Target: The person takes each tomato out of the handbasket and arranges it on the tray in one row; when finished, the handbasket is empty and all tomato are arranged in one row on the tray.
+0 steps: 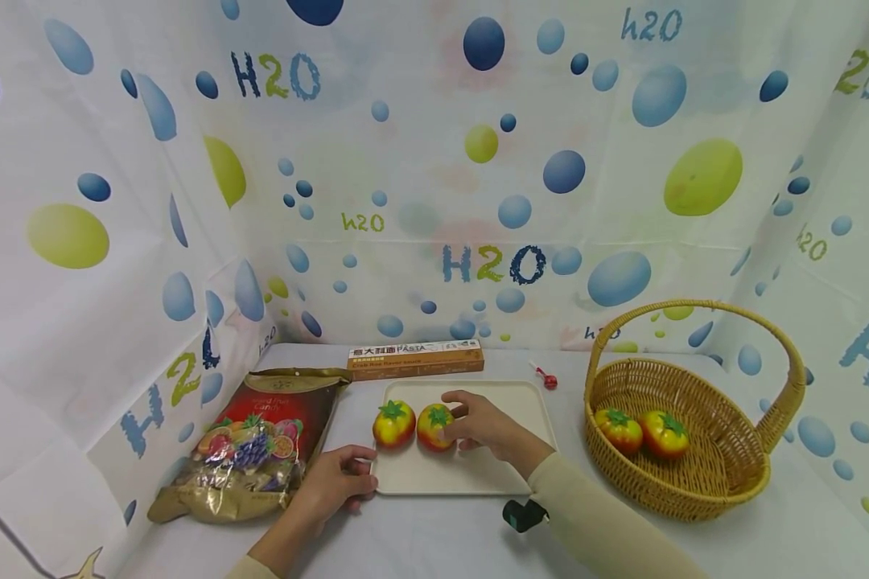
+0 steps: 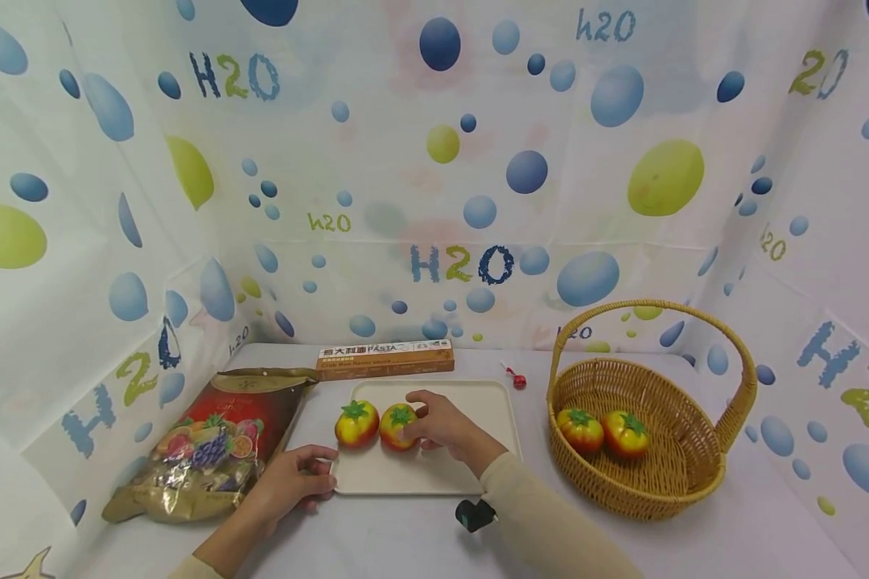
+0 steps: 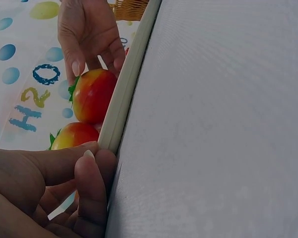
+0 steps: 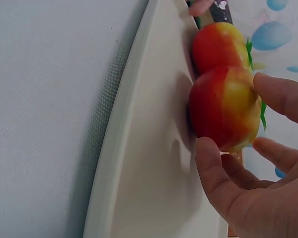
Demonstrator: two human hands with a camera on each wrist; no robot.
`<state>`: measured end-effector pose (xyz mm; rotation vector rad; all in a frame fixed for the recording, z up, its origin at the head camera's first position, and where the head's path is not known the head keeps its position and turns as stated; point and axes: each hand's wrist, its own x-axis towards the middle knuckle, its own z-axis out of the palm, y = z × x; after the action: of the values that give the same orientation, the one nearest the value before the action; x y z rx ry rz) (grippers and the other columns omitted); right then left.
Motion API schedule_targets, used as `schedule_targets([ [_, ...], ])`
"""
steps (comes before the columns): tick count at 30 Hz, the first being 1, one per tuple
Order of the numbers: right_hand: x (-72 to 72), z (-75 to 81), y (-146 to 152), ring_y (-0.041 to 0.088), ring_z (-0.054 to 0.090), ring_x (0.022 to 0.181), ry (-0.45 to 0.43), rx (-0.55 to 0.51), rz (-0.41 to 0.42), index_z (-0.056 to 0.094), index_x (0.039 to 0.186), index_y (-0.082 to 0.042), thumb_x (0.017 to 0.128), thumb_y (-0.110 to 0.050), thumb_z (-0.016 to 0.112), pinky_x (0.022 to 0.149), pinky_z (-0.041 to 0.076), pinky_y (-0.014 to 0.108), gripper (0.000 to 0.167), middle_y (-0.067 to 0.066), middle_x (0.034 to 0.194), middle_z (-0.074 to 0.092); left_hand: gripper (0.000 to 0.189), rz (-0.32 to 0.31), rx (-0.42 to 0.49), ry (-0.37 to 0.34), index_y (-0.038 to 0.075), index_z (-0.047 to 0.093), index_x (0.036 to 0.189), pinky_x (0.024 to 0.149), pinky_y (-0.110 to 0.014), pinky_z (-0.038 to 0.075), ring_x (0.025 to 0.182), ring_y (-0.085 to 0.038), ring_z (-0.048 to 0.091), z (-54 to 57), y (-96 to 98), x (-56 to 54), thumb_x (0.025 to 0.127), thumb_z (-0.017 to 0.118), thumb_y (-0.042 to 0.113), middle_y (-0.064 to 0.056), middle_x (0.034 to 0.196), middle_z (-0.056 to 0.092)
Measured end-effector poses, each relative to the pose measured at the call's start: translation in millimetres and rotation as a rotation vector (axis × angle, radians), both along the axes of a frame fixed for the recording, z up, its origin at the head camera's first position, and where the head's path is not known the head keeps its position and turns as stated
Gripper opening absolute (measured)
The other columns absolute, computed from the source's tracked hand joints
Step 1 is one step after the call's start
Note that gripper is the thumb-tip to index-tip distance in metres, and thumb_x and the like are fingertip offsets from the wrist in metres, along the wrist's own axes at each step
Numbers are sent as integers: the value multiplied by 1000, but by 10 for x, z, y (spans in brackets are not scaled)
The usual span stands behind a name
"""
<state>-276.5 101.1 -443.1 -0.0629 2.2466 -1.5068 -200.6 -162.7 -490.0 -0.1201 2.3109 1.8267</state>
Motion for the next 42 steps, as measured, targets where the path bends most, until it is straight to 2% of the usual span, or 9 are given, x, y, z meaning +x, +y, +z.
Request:
schedule_targets([
  [13,-1,47,95,29,62,106,17,15,-5,48,149,-13,83,-14,83,87,60,39,75,19,139,52,42,-1,5,-4,-3,67,121,49,-28,55,66,-18,66,-6,-6,-2,81,80,-4,-9,89,60],
  [24,55,216,347,28,62,115,59,-15,9,49,149,-12,85,-17,82,92,59,43,72,20,145,52,43,-1,-12,-11,-3,66,122,51,-29,56,67,-18,66,-27,-8,-12,81,80,-3,-9,91,60],
  [30,159,371,624,23,66,109,93,7,5,54,145,-19,84,-24,84,92,59,42,69,18,144,54,42,-18,6,0,-4,65,122,51,-28,55,68,-17,65,-25,-16,-19,83,78,-3,-9,91,60],
  [34,260,483,839,23,67,107,122,2,13,53,146,-17,85,-27,83,93,59,42,69,19,144,53,42,-16,3,-3,-4,65,122,51,-28,55,68,-18,66,-9,-17,-7,82,78,-4,-9,91,60],
  [42,464,718,1296,29,62,118,153,-13,13,46,151,-12,89,-30,78,96,57,41,72,19,148,49,41,-17,9,-14,-3,65,122,51,-27,54,68,-17,65,1,-6,-2,83,78,-4,-9,90,59],
])
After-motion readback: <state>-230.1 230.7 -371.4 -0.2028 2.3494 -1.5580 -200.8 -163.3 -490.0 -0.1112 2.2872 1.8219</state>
